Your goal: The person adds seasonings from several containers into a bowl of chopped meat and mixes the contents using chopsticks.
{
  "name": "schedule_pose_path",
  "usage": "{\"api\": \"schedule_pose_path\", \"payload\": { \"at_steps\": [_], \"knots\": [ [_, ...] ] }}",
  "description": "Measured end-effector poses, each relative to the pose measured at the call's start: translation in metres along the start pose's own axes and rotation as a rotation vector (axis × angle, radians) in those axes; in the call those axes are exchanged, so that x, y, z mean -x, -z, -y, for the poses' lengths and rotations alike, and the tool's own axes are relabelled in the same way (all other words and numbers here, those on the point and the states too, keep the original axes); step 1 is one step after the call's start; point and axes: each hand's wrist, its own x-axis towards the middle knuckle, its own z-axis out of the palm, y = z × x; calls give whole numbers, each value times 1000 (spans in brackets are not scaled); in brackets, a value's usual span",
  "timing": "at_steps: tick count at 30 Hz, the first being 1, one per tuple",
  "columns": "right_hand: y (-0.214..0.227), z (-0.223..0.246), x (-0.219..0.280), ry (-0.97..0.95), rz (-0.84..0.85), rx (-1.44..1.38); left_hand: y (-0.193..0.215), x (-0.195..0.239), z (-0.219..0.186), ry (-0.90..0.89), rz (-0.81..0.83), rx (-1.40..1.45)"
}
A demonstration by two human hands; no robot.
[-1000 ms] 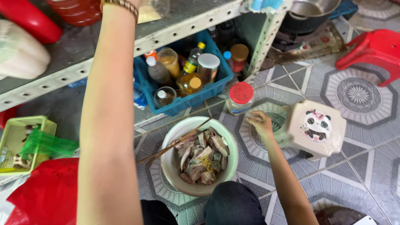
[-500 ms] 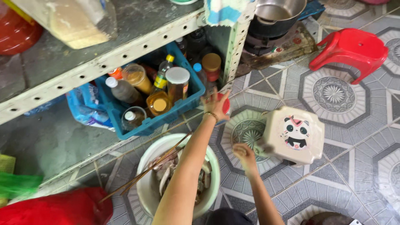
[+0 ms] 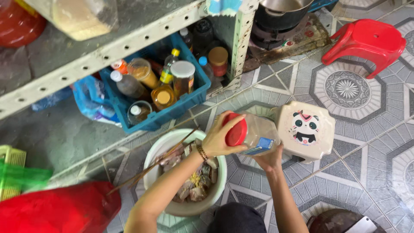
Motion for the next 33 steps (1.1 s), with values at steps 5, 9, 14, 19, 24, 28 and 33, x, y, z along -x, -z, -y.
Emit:
{"api": "schedule_pose_path", "payload": {
  "at_steps": [5, 9, 14, 19, 24, 28, 33],
  "knots": [
    [-6, 7, 21, 54, 27, 137, 38, 44, -33, -100, -35, -51],
    [-26, 9, 35, 71, 103, 269, 44, 71, -44, -152, -52, -132],
    [-86, 20, 25, 211, 180, 437, 30, 89, -46, 145, -386, 80],
    [-99, 18, 18, 247, 218, 496, 43, 100, -29, 928, -125, 388],
    [-86, -4, 18, 161, 236, 375, 34, 139, -2, 1250, -79, 892],
    [-81, 4, 18, 195, 208, 405, 58, 186, 15, 1317, -169, 1169],
    [-61, -9, 24, 112, 274, 328, 116, 207, 9, 1309, -213, 1199]
  ]
}}
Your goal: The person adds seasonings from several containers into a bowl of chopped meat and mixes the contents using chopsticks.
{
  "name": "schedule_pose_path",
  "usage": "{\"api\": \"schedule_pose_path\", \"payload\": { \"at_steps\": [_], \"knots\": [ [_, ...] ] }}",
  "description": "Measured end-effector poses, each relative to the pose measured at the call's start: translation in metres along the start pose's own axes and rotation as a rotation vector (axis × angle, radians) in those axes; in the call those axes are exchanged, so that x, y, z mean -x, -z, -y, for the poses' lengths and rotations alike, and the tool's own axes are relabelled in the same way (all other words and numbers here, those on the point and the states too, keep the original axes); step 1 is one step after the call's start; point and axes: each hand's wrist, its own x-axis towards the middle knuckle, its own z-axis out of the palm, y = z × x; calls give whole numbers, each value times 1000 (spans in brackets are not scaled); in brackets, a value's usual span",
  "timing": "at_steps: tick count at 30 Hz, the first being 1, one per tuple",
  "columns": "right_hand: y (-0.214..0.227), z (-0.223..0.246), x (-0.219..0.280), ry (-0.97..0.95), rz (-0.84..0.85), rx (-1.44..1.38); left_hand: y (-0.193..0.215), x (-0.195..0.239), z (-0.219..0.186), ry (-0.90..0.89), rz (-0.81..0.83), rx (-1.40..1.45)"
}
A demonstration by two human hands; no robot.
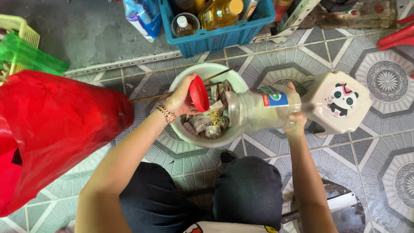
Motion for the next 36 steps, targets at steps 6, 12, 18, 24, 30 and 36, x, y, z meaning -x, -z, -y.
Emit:
{"api": "schedule_pose_path", "payload": {
  "at_steps": [6, 12, 18, 24, 30, 36],
  "knots": [
    [21, -14, 3, -66, -57, 117, 1, 29, -15, -114, -25, -35],
    [18, -24, -2, -87, -100, 5, 5, 40, -13, -219, 15, -53],
    [22, -30, -3, -91, -71, -31, 10, 48, -13, -246, 8, -52],
    [17, -20, -10, -36, -162, 3, 15, 53, -12, -249, -1, -36],
    [-7, -29, -9, -25, -79, -29, 15, 49, -13, -245, 8, -42],
    [-17, -49, -26, -15, -147, -20, 13, 49, -13, -257, -4, -73]
  ]
}}
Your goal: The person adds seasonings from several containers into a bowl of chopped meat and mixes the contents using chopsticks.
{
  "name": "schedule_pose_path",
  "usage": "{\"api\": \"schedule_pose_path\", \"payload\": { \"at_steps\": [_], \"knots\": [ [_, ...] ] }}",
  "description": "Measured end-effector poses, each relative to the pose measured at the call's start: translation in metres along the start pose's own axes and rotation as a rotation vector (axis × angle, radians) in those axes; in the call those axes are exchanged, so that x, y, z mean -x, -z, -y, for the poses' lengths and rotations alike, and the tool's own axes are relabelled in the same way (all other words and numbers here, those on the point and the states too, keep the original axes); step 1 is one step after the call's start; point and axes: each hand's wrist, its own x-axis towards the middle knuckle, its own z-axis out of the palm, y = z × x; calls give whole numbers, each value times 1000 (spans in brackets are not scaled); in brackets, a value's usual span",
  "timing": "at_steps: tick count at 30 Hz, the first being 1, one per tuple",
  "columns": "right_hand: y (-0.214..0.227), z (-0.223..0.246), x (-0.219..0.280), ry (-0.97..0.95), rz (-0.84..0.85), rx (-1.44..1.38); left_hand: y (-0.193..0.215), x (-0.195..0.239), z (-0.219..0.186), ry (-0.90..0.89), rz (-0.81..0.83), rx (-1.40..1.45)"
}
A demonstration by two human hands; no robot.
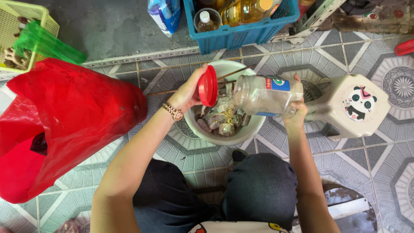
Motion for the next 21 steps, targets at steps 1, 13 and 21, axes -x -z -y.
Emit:
{"api": "schedule_pose_path", "payload": {
  "at_steps": [1, 13, 21],
  "knots": [
    [0, 3, -1, 0, 5, -2, 1, 1, 1, 8, 6, 26],
    [10, 21, 22, 41, -32, 42, 0, 2, 1, -29, 6, -2],
    [-5, 25, 31, 83, -156, -183, -16, 4, 2, -70, -44, -136]
  ]
}}
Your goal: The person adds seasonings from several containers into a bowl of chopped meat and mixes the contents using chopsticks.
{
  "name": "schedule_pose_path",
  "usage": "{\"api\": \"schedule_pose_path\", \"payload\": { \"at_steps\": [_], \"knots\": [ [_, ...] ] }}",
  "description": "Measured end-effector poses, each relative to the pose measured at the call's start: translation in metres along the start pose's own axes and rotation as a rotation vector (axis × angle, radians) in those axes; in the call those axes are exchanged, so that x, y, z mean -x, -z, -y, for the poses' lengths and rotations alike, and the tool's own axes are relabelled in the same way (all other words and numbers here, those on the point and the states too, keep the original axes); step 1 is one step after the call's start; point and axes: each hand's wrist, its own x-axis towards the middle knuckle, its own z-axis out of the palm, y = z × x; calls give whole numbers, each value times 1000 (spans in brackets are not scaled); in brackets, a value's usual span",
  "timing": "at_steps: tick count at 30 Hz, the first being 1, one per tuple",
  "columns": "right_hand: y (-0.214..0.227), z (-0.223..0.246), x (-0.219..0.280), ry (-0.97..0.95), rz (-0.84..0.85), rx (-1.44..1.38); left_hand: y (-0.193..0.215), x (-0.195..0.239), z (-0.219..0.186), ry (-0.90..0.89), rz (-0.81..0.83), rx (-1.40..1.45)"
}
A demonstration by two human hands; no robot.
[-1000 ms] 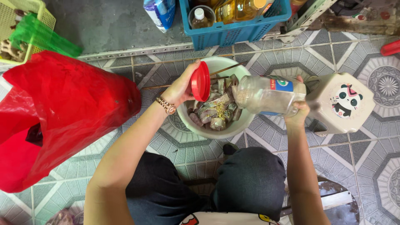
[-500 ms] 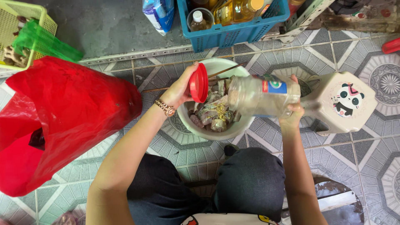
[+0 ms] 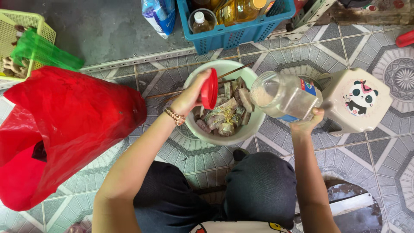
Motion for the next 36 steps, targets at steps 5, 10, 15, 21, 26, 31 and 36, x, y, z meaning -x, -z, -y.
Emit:
{"api": "schedule_pose_path", "payload": {
  "at_steps": [5, 10, 15, 21, 26, 31, 36],
  "knots": [
    [-36, -45, 10, -102, -16, -146, -45, 1, -4, -330, 28, -238],
    [-58, -59, 1, -83, 45, -129, -71, 11, 1, -500, -315, -613],
    [-88, -27, 14, 187, 289, 326, -59, -13, 10, -610, -235, -386],
    [-92, 0, -2, 262, 443, 439, -78, 17, -16, -786, -202, -297],
    [-62, -31, -6, -163, 109, -8, -99, 48, -64, -1204, -219, -835],
    [-43, -52, -11, -460, 11, -197, -90, 49, -90, -1404, 91, -1038],
    [-103, -45, -33, -393, 78, -223, -67, 40, -106, -1369, -26, -787]
  ]
}}
